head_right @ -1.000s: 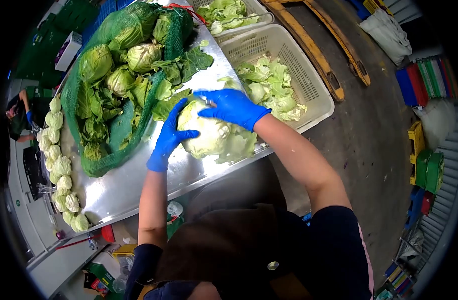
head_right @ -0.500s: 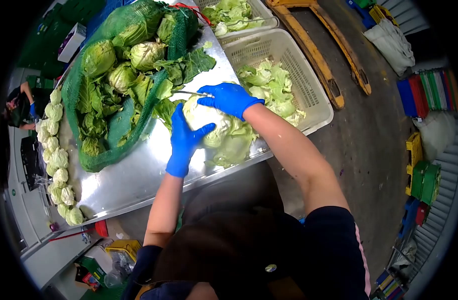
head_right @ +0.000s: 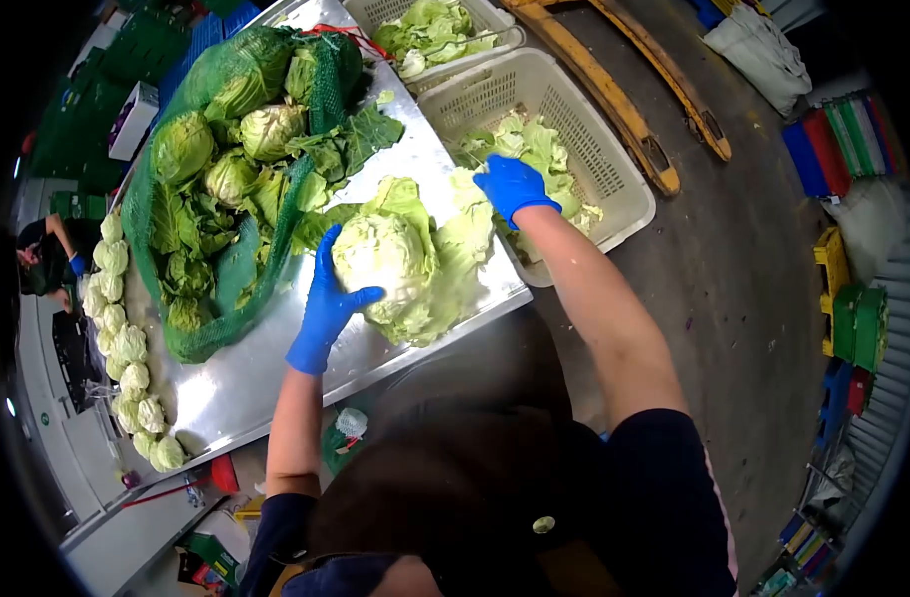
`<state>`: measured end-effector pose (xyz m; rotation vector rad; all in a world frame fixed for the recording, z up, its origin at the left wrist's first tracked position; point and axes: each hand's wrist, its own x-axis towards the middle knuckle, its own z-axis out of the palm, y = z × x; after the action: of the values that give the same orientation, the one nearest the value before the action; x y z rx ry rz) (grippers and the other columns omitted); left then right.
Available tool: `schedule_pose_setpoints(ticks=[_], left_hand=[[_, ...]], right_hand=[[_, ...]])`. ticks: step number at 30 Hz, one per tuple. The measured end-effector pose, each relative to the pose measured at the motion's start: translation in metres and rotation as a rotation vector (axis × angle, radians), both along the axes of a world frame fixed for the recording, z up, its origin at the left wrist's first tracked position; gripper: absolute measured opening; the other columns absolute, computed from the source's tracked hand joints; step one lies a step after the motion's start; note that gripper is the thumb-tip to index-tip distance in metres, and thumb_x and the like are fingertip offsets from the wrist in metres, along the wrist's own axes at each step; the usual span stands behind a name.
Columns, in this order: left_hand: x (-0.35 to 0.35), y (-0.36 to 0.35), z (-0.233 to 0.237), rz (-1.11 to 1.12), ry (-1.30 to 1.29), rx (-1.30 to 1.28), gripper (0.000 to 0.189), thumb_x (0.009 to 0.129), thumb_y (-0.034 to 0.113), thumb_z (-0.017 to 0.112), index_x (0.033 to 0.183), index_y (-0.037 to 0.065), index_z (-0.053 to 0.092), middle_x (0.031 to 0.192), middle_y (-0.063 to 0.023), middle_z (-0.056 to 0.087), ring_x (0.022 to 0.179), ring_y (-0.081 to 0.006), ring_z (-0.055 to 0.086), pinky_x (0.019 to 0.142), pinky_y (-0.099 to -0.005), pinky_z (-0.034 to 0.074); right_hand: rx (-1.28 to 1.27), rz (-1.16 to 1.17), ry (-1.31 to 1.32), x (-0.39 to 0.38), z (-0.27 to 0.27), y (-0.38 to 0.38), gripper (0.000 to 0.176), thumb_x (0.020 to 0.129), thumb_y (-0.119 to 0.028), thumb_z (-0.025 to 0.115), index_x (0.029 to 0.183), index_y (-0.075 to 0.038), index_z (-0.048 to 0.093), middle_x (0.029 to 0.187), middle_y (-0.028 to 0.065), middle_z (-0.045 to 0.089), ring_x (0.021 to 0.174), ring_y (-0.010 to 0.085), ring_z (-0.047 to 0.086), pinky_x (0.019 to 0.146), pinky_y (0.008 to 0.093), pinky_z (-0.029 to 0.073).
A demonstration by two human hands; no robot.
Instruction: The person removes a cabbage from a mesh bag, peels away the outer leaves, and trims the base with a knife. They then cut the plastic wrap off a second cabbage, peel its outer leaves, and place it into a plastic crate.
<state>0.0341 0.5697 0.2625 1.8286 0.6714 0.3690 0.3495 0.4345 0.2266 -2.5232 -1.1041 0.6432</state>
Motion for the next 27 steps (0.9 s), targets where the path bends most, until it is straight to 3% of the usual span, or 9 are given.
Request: schedule_pose_setpoints(ticks=[3,5,6,8,10,13,17,22,27], left_hand=[[0.001,-0.003,0.000,0.008,-0.017,0.048,0.111,0.060,0.008,0.090,0.149,0.009,0.024,0.144,-0.0139,0.039,0.131,-0.0258,0.041,0.110,-0.0391,0.036],[0.001,-0.008,0.006,0.037,0.017,0.092,0.112,0.060,0.007,0.089,0.150,0.009,0.023,0.146,-0.0138,0.036,0.133,-0.0254,0.039,0.111,-0.0388,0.034],[-0.001,-0.014,-0.003,0.106,-0.071,-0.020,0.111,0.060,0.004,0.088,0.150,0.008,0.023,0.147,-0.0149,0.034,0.133,-0.0267,0.038,0.112,-0.0389,0.033],[-0.008,-0.034,0.003,0.295,0.002,0.027,0.105,0.065,0.006,0.085,0.150,0.006,0.022,0.148,-0.0166,0.032,0.133,-0.0278,0.038,0.111,-0.0389,0.033],[-0.022,-0.061,0.017,0.381,0.117,0.159,0.099,0.075,0.017,0.080,0.149,-0.002,0.018,0.151,-0.0209,0.023,0.141,-0.0334,0.024,0.116,-0.0418,0.021],[-0.024,-0.097,0.036,0.386,0.036,0.114,0.095,0.079,0.025,0.077,0.151,0.003,0.018,0.154,-0.0161,0.023,0.141,-0.0288,0.027,0.114,-0.0451,0.024],[0.001,-0.077,0.018,0.509,0.118,0.129,0.099,0.081,0.038,0.075,0.147,-0.009,0.017,0.152,-0.0282,0.019,0.143,-0.0389,0.017,0.117,-0.0461,0.014],[0.024,-0.047,-0.002,0.444,0.206,0.524,0.100,0.079,0.047,0.074,0.146,-0.007,0.024,0.151,-0.0306,0.022,0.142,-0.0460,0.017,0.116,-0.0497,0.016],[0.027,-0.033,0.004,0.292,0.199,0.555,0.100,0.071,0.042,0.079,0.144,-0.005,0.029,0.152,-0.0285,0.022,0.142,-0.0459,0.017,0.115,-0.0518,0.019]], right_hand=[[0.454,0.084,0.111,-0.049,0.051,0.020,0.069,0.081,-0.049,0.069,0.135,-0.011,0.051,0.120,0.0183,0.063,0.104,0.0336,0.063,0.090,0.0434,0.050],[0.463,0.443,0.278,-0.098,0.081,0.036,0.070,0.082,-0.045,0.071,0.143,-0.025,0.044,0.132,0.0175,0.056,0.107,0.0352,0.062,0.092,0.0400,0.050],[0.563,0.551,0.064,-0.106,0.058,0.044,0.071,0.079,-0.052,0.069,0.141,-0.024,0.047,0.112,0.0188,0.066,0.098,0.0335,0.065,0.086,0.0431,0.052],[0.232,0.618,0.217,-0.103,0.092,0.056,0.072,0.079,-0.052,0.067,0.142,-0.024,0.045,0.107,0.0168,0.068,0.097,0.0328,0.066,0.084,0.0438,0.052],[0.277,0.561,0.180,-0.106,0.084,0.060,0.070,0.080,-0.051,0.066,0.141,-0.024,0.046,0.102,0.0157,0.069,0.093,0.0325,0.066,0.081,0.0436,0.052],[0.337,0.467,0.157,-0.113,0.082,0.068,0.064,0.080,-0.049,0.065,0.135,-0.019,0.052,0.096,0.0142,0.070,0.088,0.0324,0.067,0.078,0.0440,0.053],[0.321,0.395,0.094,-0.133,0.082,0.063,0.052,0.082,-0.043,0.063,0.123,-0.011,0.060,0.086,0.0114,0.071,0.082,0.0313,0.068,0.074,0.0443,0.053],[0.505,0.217,-0.165,-0.126,0.057,0.059,0.024,0.084,-0.032,0.060,0.077,-0.010,0.065,0.070,0.0157,0.066,0.064,0.0356,0.065,0.057,0.0448,0.052],[0.182,0.034,-0.075,-0.043,0.007,0.032,0.035,0.082,-0.039,0.063,0.088,-0.006,0.067,0.086,0.0218,0.067,0.079,0.0394,0.065,0.071,0.0483,0.053]])
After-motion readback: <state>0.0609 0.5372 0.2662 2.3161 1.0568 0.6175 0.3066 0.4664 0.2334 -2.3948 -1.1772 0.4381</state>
